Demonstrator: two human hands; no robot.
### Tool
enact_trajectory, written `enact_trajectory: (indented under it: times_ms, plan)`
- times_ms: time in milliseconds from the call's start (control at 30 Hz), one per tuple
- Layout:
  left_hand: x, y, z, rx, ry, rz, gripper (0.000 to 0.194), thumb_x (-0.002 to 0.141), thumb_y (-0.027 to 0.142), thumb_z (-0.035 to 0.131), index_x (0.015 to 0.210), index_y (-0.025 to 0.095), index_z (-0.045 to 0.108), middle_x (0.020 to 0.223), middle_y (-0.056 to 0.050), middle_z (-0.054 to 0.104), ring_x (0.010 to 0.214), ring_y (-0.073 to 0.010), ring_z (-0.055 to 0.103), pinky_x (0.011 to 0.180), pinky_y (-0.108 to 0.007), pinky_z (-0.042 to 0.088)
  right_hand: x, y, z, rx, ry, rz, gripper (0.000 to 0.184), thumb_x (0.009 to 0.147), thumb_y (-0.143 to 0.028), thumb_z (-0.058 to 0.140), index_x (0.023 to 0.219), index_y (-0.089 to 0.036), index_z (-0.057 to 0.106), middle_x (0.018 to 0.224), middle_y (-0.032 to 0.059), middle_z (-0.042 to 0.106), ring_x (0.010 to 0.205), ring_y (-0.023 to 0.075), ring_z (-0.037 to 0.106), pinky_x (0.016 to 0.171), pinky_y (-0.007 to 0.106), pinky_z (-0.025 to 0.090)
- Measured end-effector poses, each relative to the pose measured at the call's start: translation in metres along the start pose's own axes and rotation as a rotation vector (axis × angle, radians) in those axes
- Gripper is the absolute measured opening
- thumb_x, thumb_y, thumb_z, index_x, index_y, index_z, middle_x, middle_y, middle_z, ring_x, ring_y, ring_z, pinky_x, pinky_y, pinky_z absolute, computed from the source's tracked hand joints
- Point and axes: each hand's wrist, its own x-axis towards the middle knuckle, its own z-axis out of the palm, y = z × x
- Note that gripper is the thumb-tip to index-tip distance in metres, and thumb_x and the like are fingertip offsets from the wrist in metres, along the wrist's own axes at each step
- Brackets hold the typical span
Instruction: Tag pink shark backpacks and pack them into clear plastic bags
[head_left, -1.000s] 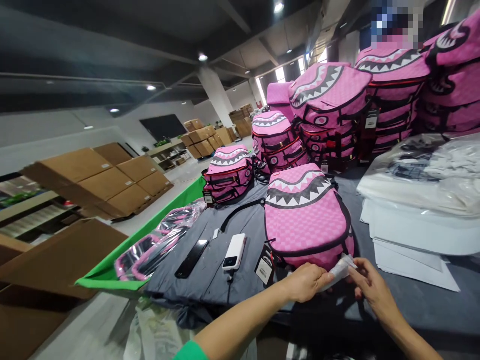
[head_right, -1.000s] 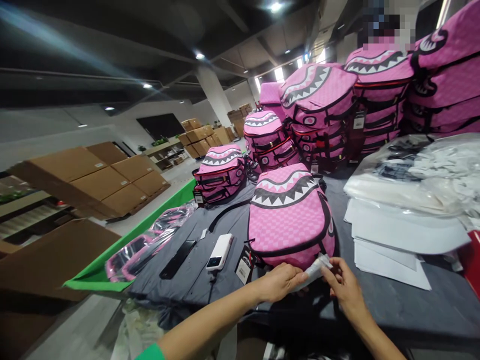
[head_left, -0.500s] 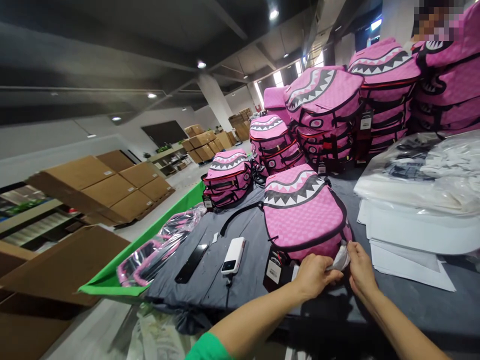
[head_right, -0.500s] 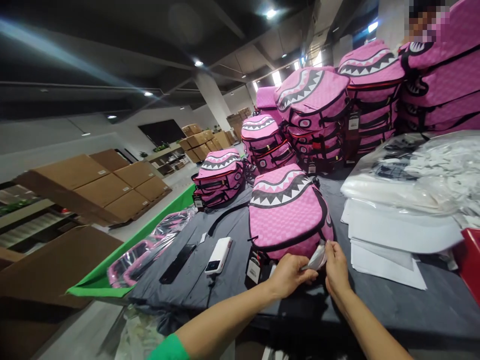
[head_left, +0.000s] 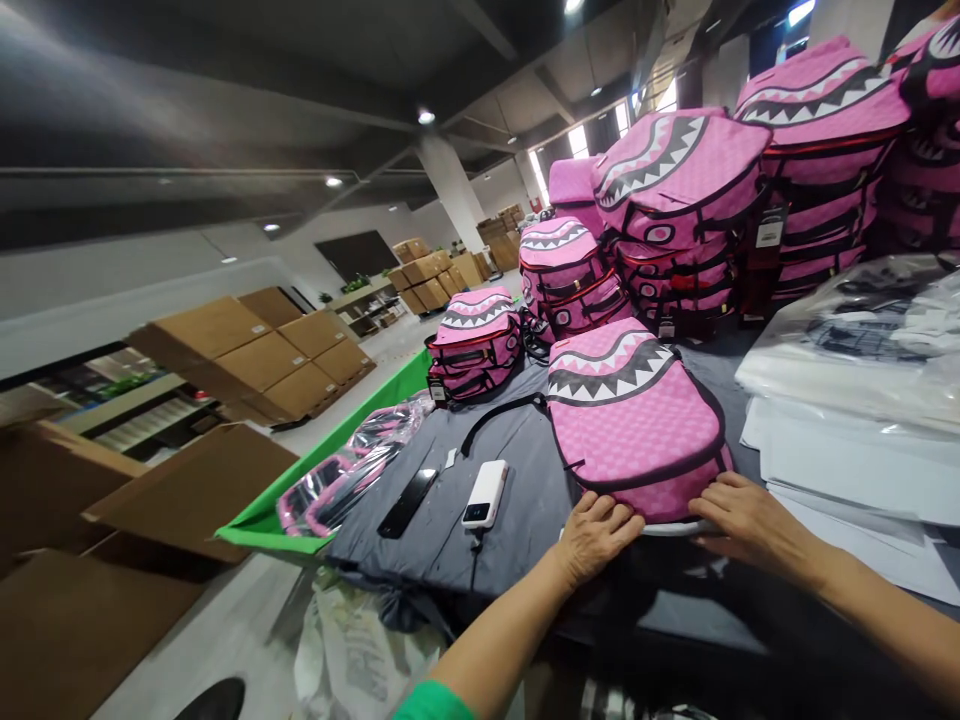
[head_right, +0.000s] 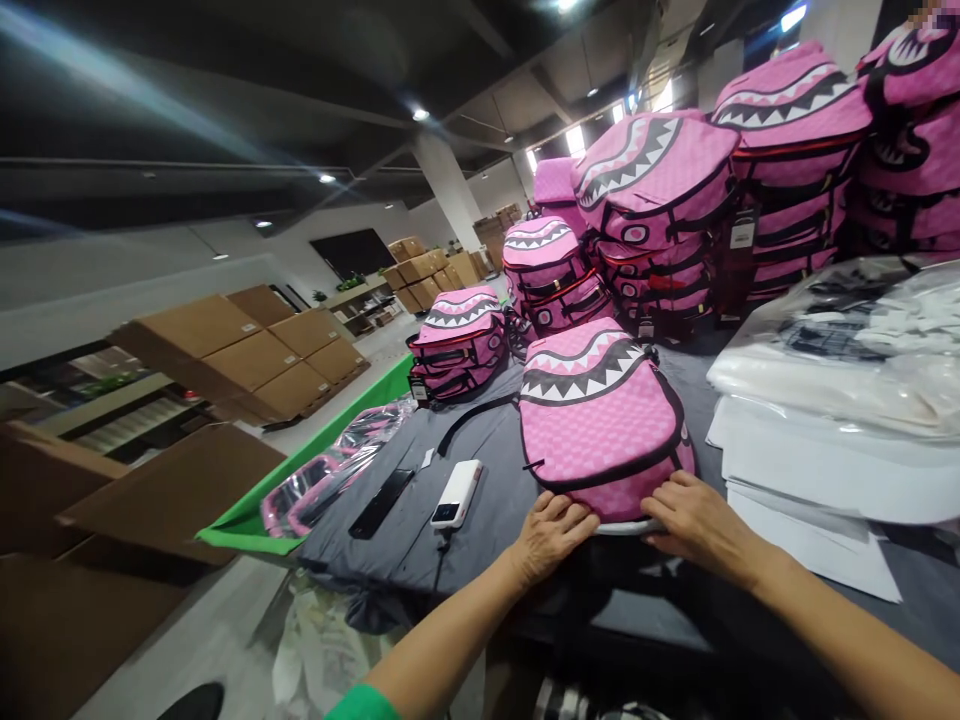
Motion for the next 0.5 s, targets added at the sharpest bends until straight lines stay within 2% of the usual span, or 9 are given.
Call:
enact_trajectory:
  times_ms: [67,133,200,233,333,400,467,500]
  plan:
    - [-0.019,-0.008,0.008,0.056,0.073,-0.009,0.02,0.097,0.018,0.06,0.111,0.03,0.069,0.098,0.001,0.074,0.086,-0.0144,0.06,0.082,-0.03,0.039,-0.003,0.003,0.005,-0.058,0.027,-0.043,0.01,0.083,-0.011,0.057,0.088,-0.019,0.06,0.073,0.0019,0.062,0.065,0.0186,0.054,0.069,0.035,0.041]
    - [-0.027,-0.008,0.013,0.06,0.078,-0.05,0.023,0.095,0.017,0.062,0.112,0.033,0.07,0.099,0.001,0.073,0.088,-0.0143,0.06,0.084,-0.029,0.041,-0.004,0.005,0.01,-0.134,0.065,-0.086,0.014,0.084,-0.011,0.055,0.093,-0.018,0.062,0.072,0.0032,0.063,0.064,0.019,0.054,0.068,0.036,0.041]
    - [-0.024,-0.002,0.008,-0.001,0.058,-0.109,0.018,0.095,0.028,0.066,0.113,0.032,0.07,0.103,-0.002,0.073,0.093,-0.0165,0.062,0.089,-0.03,0.044,-0.004,0.006,0.012,-0.194,0.095,-0.111,0.019,0.087,-0.012,0.053,0.103,-0.015,0.063,0.074,0.0045,0.065,0.066,0.0193,0.056,0.071,0.036,0.044]
    - [-0.018,0.003,0.001,-0.077,0.048,-0.145,0.023,0.094,0.038,0.068,0.115,0.029,0.069,0.108,-0.005,0.072,0.098,-0.019,0.063,0.093,-0.032,0.045,-0.004,0.005,0.012,-0.215,0.113,-0.117,0.021,0.09,-0.012,0.051,0.107,-0.014,0.063,0.074,0.0046,0.065,0.067,0.0193,0.056,0.073,0.037,0.045]
    - [0.019,0.018,-0.03,-0.513,-0.004,-0.338,0.062,0.093,0.066,0.056,0.131,0.018,0.059,0.127,-0.015,0.066,0.115,-0.0253,0.062,0.1,-0.037,0.049,-0.001,0.002,0.007,-0.239,0.181,-0.13,0.025,0.097,-0.013,0.045,0.117,-0.01,0.06,0.07,0.003,0.063,0.063,0.0184,0.054,0.072,0.037,0.046]
    - [0.053,0.023,-0.045,-0.866,-0.139,-0.519,0.062,0.102,0.063,0.034,0.137,0.016,0.055,0.125,-0.013,0.068,0.111,-0.0222,0.064,0.098,-0.035,0.051,0.0,0.001,0.002,-0.225,0.223,-0.131,0.028,0.102,-0.018,0.041,0.122,-0.008,0.058,0.068,0.0026,0.061,0.062,0.0189,0.053,0.071,0.038,0.047]
    - [0.086,0.024,-0.047,-1.101,-0.379,-0.614,0.072,0.104,0.062,0.016,0.116,0.015,0.068,0.107,-0.011,0.072,0.099,-0.022,0.067,0.092,-0.034,0.053,-0.003,0.001,-0.002,-0.182,0.241,-0.125,0.031,0.105,-0.024,0.039,0.124,-0.009,0.058,0.071,0.0043,0.063,0.065,0.0201,0.054,0.073,0.039,0.049]
    - [0.099,0.023,-0.044,-1.158,-0.449,-0.637,0.077,0.104,0.062,0.011,0.103,0.014,0.072,0.097,-0.01,0.073,0.093,-0.0216,0.067,0.089,-0.034,0.054,-0.006,0.002,-0.004,-0.159,0.245,-0.119,0.031,0.105,-0.027,0.04,0.123,-0.01,0.059,0.073,0.0054,0.064,0.067,0.0207,0.055,0.074,0.039,0.049]
